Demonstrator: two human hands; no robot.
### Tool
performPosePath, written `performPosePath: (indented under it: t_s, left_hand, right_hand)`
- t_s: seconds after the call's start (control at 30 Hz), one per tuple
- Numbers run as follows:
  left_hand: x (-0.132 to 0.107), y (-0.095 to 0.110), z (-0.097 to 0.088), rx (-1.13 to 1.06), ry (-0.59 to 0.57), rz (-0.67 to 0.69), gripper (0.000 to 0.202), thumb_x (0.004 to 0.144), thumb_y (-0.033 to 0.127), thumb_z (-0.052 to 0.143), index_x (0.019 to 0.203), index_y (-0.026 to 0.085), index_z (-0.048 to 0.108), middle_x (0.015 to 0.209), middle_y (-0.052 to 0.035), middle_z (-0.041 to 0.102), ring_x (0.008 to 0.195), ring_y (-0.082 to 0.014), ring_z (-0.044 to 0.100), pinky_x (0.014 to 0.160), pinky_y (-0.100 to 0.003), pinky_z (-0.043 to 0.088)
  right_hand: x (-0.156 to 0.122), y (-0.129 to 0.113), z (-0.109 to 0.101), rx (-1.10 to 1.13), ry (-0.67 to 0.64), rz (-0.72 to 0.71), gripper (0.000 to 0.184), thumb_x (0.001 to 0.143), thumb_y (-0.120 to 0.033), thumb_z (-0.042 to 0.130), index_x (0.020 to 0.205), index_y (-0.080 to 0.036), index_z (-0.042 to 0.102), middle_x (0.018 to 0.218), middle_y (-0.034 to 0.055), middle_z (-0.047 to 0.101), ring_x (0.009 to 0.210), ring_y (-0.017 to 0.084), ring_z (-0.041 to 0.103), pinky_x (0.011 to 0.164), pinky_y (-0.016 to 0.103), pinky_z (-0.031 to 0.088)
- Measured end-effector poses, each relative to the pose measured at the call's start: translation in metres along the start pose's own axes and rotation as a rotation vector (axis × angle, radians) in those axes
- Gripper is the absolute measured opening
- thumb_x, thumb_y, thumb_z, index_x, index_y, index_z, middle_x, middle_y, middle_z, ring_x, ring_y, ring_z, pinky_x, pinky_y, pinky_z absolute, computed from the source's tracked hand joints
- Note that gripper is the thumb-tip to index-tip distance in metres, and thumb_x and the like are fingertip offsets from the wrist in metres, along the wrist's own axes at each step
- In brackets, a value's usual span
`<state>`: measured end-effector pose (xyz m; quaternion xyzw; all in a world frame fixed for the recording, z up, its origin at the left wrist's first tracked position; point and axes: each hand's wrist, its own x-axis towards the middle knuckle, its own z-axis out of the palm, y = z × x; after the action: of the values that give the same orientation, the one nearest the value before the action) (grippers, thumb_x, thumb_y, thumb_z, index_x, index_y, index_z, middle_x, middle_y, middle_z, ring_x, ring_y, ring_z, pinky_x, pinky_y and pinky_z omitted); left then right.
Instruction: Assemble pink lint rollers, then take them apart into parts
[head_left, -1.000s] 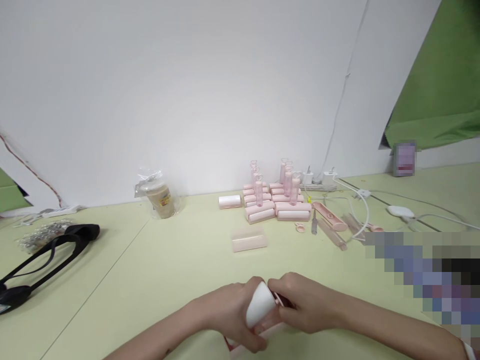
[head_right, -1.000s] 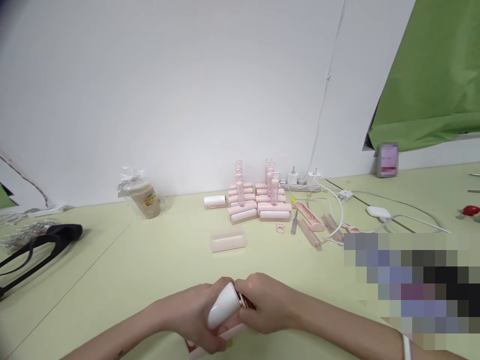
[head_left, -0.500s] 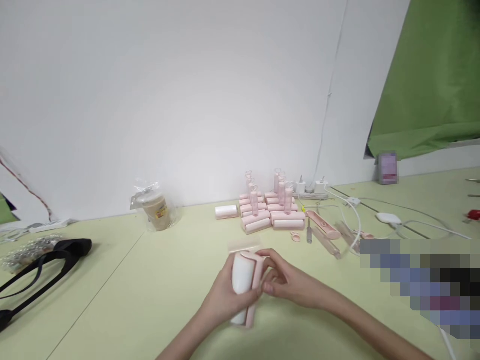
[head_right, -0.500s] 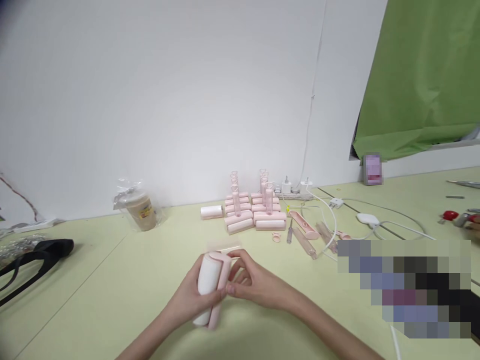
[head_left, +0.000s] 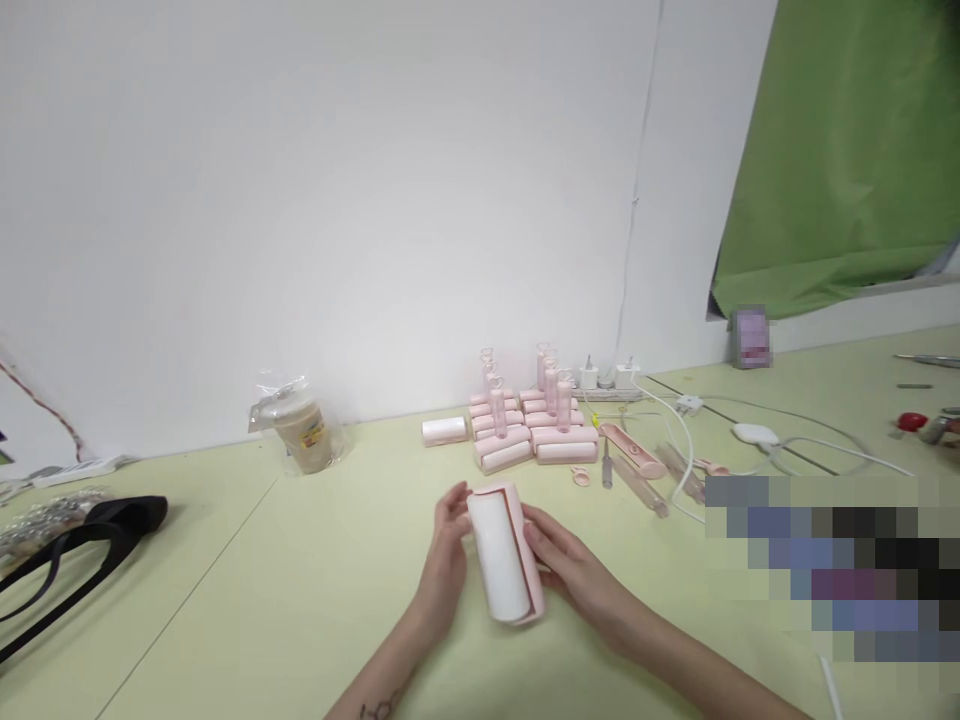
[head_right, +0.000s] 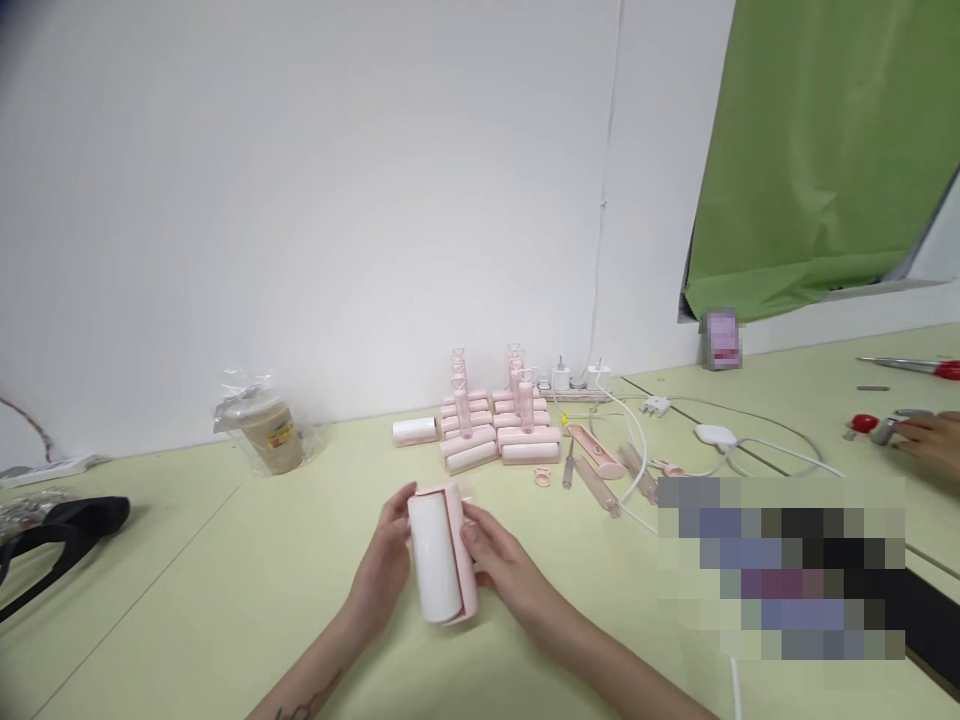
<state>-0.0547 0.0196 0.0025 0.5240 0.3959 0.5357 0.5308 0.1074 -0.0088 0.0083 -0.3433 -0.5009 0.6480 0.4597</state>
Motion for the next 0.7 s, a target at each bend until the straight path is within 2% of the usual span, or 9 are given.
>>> performPosePath:
  t_s: [0.07, 0.13, 0.23, 0.3, 0.4, 0.57, 0.7]
  left_hand:
    - [0.014, -0.007, -0.016, 0.295, 0.073, 0.074, 0.062, 0.067, 0.048, 0.053, 0.118, 0.021, 0.032, 0.130, -0.0100, 0.032, 0.125, -0.0252, 0.023, 0.100, -0.037, 0.022]
    - [0.025, -0.015, -0.030, 0.469, 0.043, 0.047, 0.073, 0.065, 0.047, 0.059, 0.123, 0.020, 0.024, 0.135, -0.0123, 0.024, 0.127, -0.0256, 0.017, 0.101, -0.038, 0.019]
    - [0.031, -0.024, -0.039, 0.516, -0.059, -0.033, 0.076, 0.065, 0.044, 0.062, 0.124, 0.016, 0.022, 0.125, -0.0150, 0.037, 0.120, -0.0254, 0.032, 0.098, -0.038, 0.025]
    - [0.027, -0.024, -0.038, 0.520, -0.111, -0.025, 0.065, 0.063, 0.040, 0.065, 0.116, 0.016, 0.035, 0.113, -0.0111, 0.049, 0.110, -0.0240, 0.043, 0.095, -0.036, 0.029]
    - [0.017, -0.021, -0.034, 0.532, -0.231, -0.025, 0.049, 0.060, 0.035, 0.068, 0.101, 0.018, 0.048, 0.103, -0.0059, 0.055, 0.099, -0.0224, 0.049, 0.087, -0.033, 0.037]
    - [0.002, -0.020, -0.029, 0.616, -0.358, -0.025, 0.058, 0.054, 0.034, 0.072, 0.106, 0.019, 0.048, 0.111, -0.0068, 0.049, 0.104, -0.0243, 0.045, 0.087, -0.033, 0.036]
    - [-0.002, -0.018, -0.024, 0.653, -0.377, -0.037, 0.059, 0.052, 0.038, 0.073, 0.103, 0.020, 0.048, 0.107, -0.0057, 0.049, 0.101, -0.0243, 0.045, 0.084, -0.033, 0.037]
  right_hand:
    - [0.003, 0.001, -0.005, 0.000, 0.090, 0.015, 0.045, 0.080, -0.051, 0.047, 0.117, -0.027, 0.047, 0.115, 0.0039, 0.056, 0.103, 0.021, 0.052, 0.084, 0.033, 0.041]
    - [0.006, 0.003, -0.010, -0.001, 0.142, 0.032, 0.043, 0.080, -0.051, 0.045, 0.114, -0.025, 0.050, 0.111, 0.0041, 0.058, 0.101, 0.021, 0.052, 0.085, 0.032, 0.039]
    - [0.009, 0.004, -0.014, -0.009, 0.132, 0.096, 0.045, 0.081, -0.053, 0.041, 0.112, -0.022, 0.053, 0.110, 0.0057, 0.059, 0.102, 0.023, 0.052, 0.083, 0.033, 0.040]
    - [0.010, 0.002, -0.015, -0.062, 0.093, 0.084, 0.044, 0.080, -0.053, 0.043, 0.111, -0.022, 0.052, 0.110, 0.0060, 0.059, 0.101, 0.023, 0.052, 0.079, 0.032, 0.042]
    - [0.011, -0.005, -0.018, -0.219, 0.077, -0.084, 0.042, 0.078, -0.048, 0.051, 0.112, -0.023, 0.048, 0.108, 0.0059, 0.058, 0.097, 0.022, 0.055, 0.077, 0.032, 0.043]
    - [0.009, -0.021, -0.031, -0.726, 0.115, -0.335, 0.031, 0.074, -0.040, 0.058, 0.101, -0.026, 0.057, 0.105, 0.0047, 0.059, 0.102, 0.023, 0.050, 0.088, 0.037, 0.037]
    - [0.007, -0.021, -0.036, -0.952, -0.071, -0.364, 0.023, 0.078, -0.034, 0.055, 0.099, -0.027, 0.060, 0.096, 0.0042, 0.062, 0.096, 0.023, 0.051, 0.083, 0.037, 0.040]
